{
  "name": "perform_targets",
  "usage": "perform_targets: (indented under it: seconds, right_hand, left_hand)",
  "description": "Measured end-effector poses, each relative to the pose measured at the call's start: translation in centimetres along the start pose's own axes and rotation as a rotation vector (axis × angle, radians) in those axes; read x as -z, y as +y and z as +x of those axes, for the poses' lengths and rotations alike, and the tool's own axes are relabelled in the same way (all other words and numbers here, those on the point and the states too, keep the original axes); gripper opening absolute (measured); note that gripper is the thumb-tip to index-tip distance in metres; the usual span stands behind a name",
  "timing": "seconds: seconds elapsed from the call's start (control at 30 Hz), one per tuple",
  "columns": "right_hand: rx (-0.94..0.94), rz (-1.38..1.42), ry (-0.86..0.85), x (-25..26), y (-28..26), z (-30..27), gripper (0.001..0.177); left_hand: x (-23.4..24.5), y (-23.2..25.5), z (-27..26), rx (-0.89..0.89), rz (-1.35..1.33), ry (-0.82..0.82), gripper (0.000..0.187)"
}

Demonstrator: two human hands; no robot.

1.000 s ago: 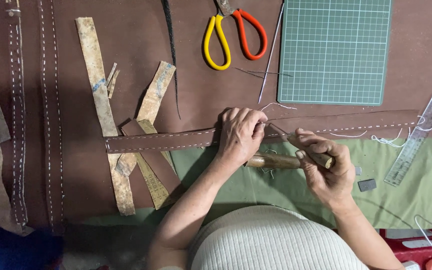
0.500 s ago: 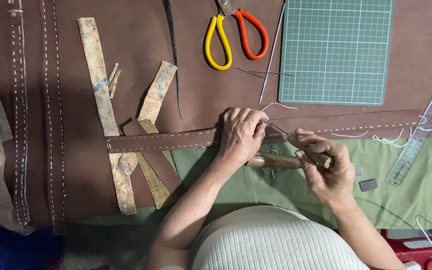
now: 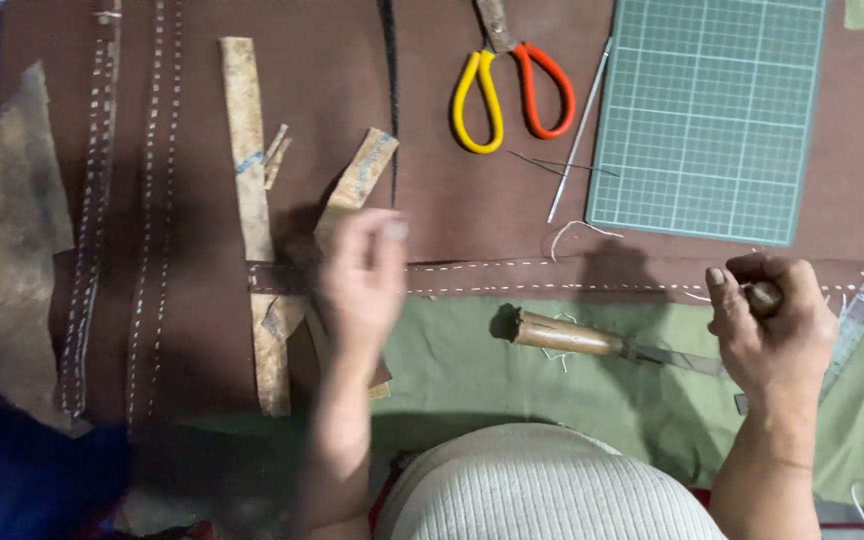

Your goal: Punching holes in a leather strap using a hand punch and a mallet for leathercrafting.

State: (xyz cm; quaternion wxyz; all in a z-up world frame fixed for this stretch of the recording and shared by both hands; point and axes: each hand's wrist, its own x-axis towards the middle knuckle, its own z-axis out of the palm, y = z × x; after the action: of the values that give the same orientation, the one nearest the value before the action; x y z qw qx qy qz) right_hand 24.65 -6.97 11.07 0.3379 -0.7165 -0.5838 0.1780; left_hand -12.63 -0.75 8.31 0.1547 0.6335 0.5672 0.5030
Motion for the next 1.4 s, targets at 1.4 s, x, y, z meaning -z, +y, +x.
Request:
perform_targets:
  seconds: [1.4]
  right_hand:
    - [0.054, -0.322, -0.456, -5.5, 2.1, 6.1, 0.021]
  left_hand:
    - [8.4, -4.6, 3.4, 0.257, 0.242, -0.543, 0.010]
